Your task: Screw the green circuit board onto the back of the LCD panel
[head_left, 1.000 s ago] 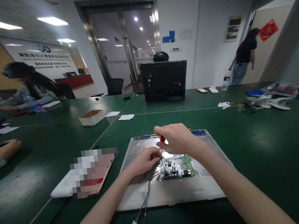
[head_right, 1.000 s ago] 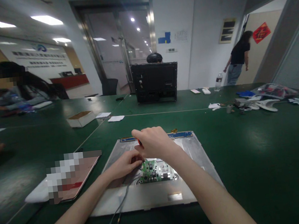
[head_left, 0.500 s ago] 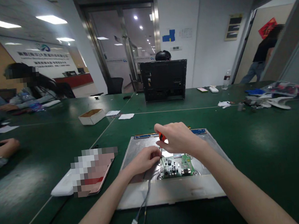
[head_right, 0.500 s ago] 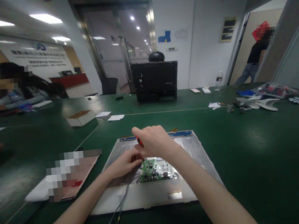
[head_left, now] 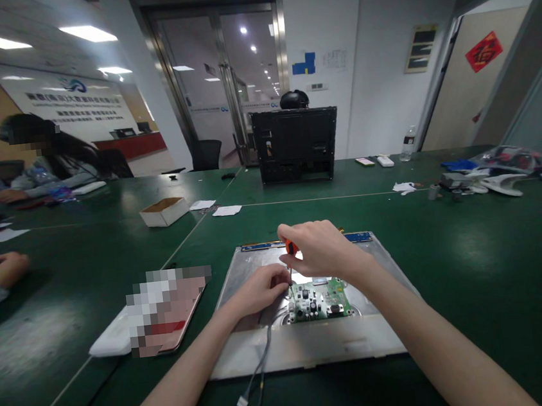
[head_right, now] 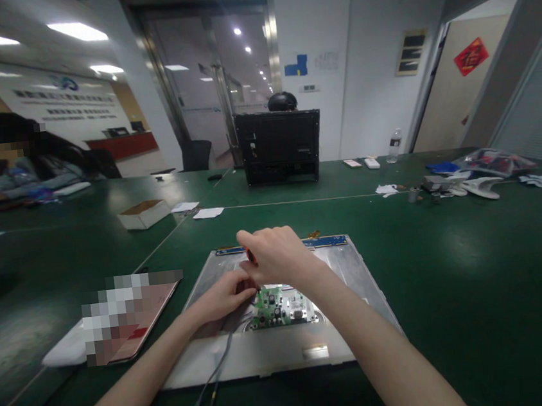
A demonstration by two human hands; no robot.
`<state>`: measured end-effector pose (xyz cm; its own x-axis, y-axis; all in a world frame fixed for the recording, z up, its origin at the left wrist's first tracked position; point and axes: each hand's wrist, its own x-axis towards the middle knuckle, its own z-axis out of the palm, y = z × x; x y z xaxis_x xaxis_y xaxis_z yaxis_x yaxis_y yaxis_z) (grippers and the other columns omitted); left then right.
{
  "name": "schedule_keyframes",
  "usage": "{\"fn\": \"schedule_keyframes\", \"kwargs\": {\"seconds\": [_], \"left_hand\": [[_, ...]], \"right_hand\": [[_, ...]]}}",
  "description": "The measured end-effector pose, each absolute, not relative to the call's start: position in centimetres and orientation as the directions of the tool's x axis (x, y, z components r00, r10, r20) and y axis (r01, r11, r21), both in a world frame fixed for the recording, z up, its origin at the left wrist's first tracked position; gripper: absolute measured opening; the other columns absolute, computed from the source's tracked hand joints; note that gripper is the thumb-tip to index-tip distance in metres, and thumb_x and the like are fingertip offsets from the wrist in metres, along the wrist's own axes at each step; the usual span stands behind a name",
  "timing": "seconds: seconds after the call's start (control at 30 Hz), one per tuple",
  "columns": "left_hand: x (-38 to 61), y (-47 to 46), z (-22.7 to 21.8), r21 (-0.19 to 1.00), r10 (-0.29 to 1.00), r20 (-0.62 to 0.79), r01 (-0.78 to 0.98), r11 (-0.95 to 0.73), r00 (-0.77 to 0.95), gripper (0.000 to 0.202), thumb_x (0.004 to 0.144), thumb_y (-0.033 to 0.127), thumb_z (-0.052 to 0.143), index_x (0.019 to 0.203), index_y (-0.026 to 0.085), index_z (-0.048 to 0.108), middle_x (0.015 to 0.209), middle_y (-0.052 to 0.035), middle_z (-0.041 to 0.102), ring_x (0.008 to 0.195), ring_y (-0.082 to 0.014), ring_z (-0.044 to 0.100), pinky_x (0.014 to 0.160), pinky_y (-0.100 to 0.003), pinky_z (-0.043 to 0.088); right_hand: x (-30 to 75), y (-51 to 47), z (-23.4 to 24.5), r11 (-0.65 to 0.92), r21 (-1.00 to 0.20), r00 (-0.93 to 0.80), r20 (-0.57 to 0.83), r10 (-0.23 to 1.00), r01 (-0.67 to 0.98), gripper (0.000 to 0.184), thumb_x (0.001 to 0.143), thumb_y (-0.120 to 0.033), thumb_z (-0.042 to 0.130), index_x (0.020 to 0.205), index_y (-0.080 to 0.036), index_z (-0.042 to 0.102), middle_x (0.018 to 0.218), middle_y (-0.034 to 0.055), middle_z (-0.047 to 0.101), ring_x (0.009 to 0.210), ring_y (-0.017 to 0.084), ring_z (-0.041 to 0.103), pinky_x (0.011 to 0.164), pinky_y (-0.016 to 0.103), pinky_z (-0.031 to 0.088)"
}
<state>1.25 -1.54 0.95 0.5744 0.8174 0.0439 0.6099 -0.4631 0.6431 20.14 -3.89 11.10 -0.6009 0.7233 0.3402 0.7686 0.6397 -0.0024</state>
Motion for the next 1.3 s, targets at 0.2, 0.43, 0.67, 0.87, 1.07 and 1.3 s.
{"fn": "schedule_keyframes", "kwargs": {"seconds": [0.2,0.43,0.67,0.87,1.07,1.3], "left_hand": [[1.56,-2.09,1.74,0.636,0.828,0.042,0.624,-0.455,0.560,0.008,0.078,0.020,0.052,0.078,0.017,0.059,0.071,-0.0003,0.058,0.065,-0.0163,0.052,0.059,-0.025,0.040],[1.35,-1.71,1.16,0.645,0.819,0.048,0.609,-0.462,0.571,0.010,0.078,0.021,0.051,0.079,0.017,0.060,0.073,-0.0011,0.060,0.069,-0.0174,0.054,0.062,-0.026,0.042],[1.39,-1.79,1.49,0.652,0.825,0.030,0.614,-0.445,0.565,0.009,0.079,0.022,0.053,0.081,0.018,0.061,0.072,-0.0003,0.060,0.067,-0.0174,0.054,0.060,-0.026,0.042],[1.25,-1.63,1.02,0.650,0.822,0.051,0.606,-0.458,0.567,0.009,0.078,0.021,0.052,0.080,0.017,0.060,0.074,-0.0006,0.061,0.068,-0.0176,0.055,0.061,-0.026,0.042],[1.24,-1.64,0.97,0.645,0.822,0.052,0.609,-0.461,0.567,0.009,0.079,0.020,0.052,0.081,0.018,0.060,0.073,0.0003,0.060,0.068,-0.0174,0.055,0.061,-0.026,0.042],[1.29,-1.55,0.82,0.638,0.834,0.045,0.627,-0.448,0.551,0.008,0.078,0.021,0.052,0.077,0.017,0.058,0.069,0.0004,0.058,0.065,-0.0168,0.053,0.059,-0.025,0.041]], "right_hand": [[19.98,-3.46,10.93,0.602,0.036,-0.580,0.318,0.750,0.798,0.019,0.091,-0.040,0.052,0.098,-0.023,0.053,0.082,0.0028,0.071,0.071,0.018,0.063,0.052,0.028,0.018],[20.04,-3.91,11.00,0.637,-0.003,-0.600,0.332,0.727,0.770,0.018,0.082,-0.025,0.055,0.099,-0.021,0.051,0.088,0.0029,0.070,0.072,0.017,0.062,0.051,0.028,0.020],[19.99,-3.66,11.10,0.600,0.040,-0.581,0.310,0.753,0.799,0.022,0.092,-0.043,0.050,0.098,-0.023,0.055,0.081,0.0030,0.071,0.071,0.019,0.063,0.052,0.027,0.020],[20.02,-4.09,11.22,0.649,-0.014,-0.609,0.327,0.722,0.761,0.018,0.081,-0.022,0.055,0.098,-0.021,0.053,0.089,0.0023,0.070,0.072,0.017,0.062,0.051,0.028,0.021],[20.00,-3.95,11.29,0.614,0.031,-0.591,0.309,0.745,0.789,0.022,0.092,-0.044,0.048,0.095,-0.023,0.055,0.081,0.0024,0.070,0.072,0.019,0.064,0.052,0.028,0.021],[19.92,-4.07,11.19,0.638,-0.009,-0.599,0.332,0.728,0.770,0.019,0.081,-0.025,0.056,0.099,-0.021,0.052,0.089,0.0024,0.070,0.073,0.018,0.063,0.052,0.028,0.021]]}}
